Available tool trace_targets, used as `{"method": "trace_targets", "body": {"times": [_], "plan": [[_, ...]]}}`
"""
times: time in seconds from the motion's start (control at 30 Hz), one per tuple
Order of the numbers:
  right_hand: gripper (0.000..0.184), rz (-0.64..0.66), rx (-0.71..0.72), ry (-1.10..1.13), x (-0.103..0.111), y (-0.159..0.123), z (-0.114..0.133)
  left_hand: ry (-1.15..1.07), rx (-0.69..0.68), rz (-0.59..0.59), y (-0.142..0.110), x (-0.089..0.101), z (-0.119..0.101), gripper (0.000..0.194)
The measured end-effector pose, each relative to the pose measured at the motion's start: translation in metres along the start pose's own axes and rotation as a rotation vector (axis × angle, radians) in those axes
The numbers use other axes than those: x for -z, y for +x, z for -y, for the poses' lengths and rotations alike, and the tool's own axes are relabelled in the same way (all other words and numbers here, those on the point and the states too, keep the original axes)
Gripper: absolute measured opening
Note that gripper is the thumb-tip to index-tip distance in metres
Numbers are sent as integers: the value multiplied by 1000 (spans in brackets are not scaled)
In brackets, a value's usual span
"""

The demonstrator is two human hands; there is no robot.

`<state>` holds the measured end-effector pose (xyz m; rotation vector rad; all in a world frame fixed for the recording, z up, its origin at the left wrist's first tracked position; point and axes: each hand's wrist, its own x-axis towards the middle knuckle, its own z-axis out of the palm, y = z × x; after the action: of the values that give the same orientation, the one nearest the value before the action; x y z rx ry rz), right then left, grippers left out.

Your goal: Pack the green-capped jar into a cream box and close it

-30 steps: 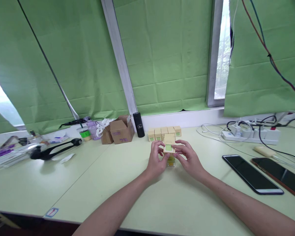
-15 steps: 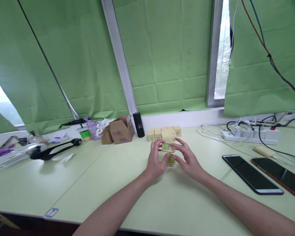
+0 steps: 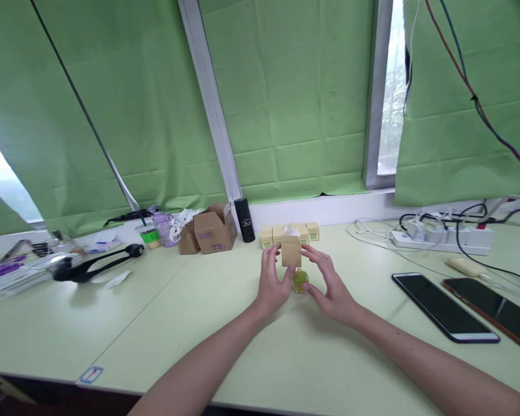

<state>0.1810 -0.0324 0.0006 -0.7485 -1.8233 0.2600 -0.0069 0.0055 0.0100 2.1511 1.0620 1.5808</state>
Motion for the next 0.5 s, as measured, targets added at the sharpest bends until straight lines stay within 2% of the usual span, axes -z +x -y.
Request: {"method": "trace_targets", "body": {"times": [0.27, 0.37, 0.5], "plan": [[65, 99, 73, -23, 0, -2, 0, -49, 102, -26, 6, 0, 2, 36], [63, 113, 66, -30, 0, -3, -3, -88, 174, -39, 8, -1, 5, 40], [50, 85, 33, -122, -2, -2, -11, -202, 244, -61, 11, -1, 14, 47]]}}
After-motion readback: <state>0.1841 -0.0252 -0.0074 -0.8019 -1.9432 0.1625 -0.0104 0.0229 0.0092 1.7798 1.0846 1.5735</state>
